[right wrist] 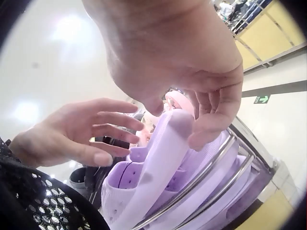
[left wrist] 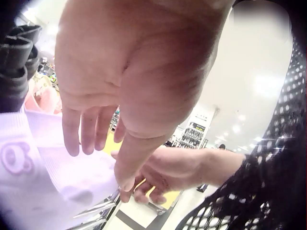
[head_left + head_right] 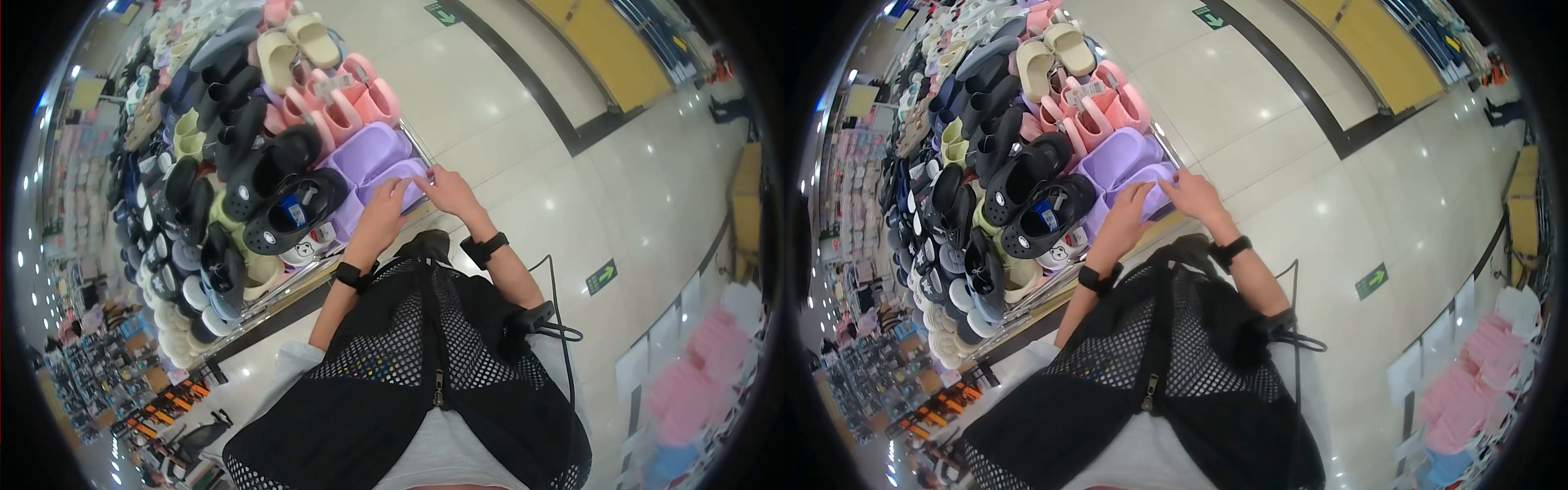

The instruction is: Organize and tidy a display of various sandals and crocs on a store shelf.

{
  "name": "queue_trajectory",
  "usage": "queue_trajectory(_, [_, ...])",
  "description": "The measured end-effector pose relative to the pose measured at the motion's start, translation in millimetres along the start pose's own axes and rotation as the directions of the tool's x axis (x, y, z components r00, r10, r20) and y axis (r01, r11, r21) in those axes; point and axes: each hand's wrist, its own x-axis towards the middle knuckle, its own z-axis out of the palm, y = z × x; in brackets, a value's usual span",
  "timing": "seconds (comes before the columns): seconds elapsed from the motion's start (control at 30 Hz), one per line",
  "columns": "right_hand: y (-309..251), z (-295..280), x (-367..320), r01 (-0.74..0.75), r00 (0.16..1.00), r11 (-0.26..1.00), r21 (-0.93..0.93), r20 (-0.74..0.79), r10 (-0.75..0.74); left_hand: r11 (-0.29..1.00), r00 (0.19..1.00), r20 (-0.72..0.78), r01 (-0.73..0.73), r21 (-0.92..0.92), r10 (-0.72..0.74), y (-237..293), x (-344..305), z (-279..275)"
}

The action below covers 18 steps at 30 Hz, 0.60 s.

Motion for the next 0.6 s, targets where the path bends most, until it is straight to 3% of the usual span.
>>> queue_trajectory(0.07, [-0.6,-25.5,18.3,0.058,0.994,0.998,0.025,0.094,-0.06,0.992,0.991,-0.052,0.123,0.006,-0.123,0.6,19.0,22.1])
queue_trajectory(0.13, [2.2,-30.1,33.2,0.093,0.982,0.993,0.069,0.16,-0.103,0.988,0.986,-0.067,0.155,-0.008,-0.155,-4.6,25.7,22.6])
queue_trajectory(0.2, [3.7,-35.6,52.8,0.224,0.917,0.974,0.028,0.334,-0.22,0.975,0.972,-0.083,0.217,-0.048,-0.22,-3.7,28.8,23.3])
queue_trajectory(0.23, [0.9,-39.6,57.0,0.232,0.907,0.973,0.01,0.359,-0.22,0.967,0.963,-0.088,0.252,-0.027,-0.253,-1.3,27.7,23.8])
queue_trajectory(0.3, [-6.0,-49.1,76.3,0.177,0.8,0.981,0.08,0.568,-0.191,0.955,0.945,-0.141,0.293,-0.048,-0.296,0.2,47.0,35.2])
queue_trajectory(0.37, [-4.6,-58.7,92.8,0.21,0.752,0.977,0.043,0.632,-0.189,0.919,0.908,-0.15,0.375,-0.121,-0.39,9.4,58.5,39.0])
queue_trajectory(0.43, [-4.3,-46.9,98.4,0.264,0.754,0.962,0.069,0.608,-0.251,0.892,0.877,-0.167,0.434,-0.126,-0.451,2.9,58.1,40.3])
queue_trajectory(0.47, [-3.6,-53.1,102.2,0.279,0.704,0.959,0.044,0.67,-0.236,0.854,0.837,-0.181,0.49,-0.174,-0.517,17.3,63.9,42.1])
queue_trajectory(0.53, [-0.5,-40.5,108.1,0.328,0.729,0.94,0.095,0.607,-0.316,0.81,0.802,-0.135,0.558,-0.178,-0.582,15.7,67.5,36.0])
queue_trajectory(0.57, [1.5,-39.6,118.6,0.206,0.702,0.966,0.153,0.665,-0.255,0.827,0.792,-0.238,0.539,-0.157,-0.562,15.6,69.8,44.6])
queue_trajectory(0.6, [4.1,-34.6,119.3,0.203,0.699,0.967,0.152,0.669,-0.252,0.825,0.79,-0.235,0.543,-0.159,-0.566,8.4,70.5,52.0])
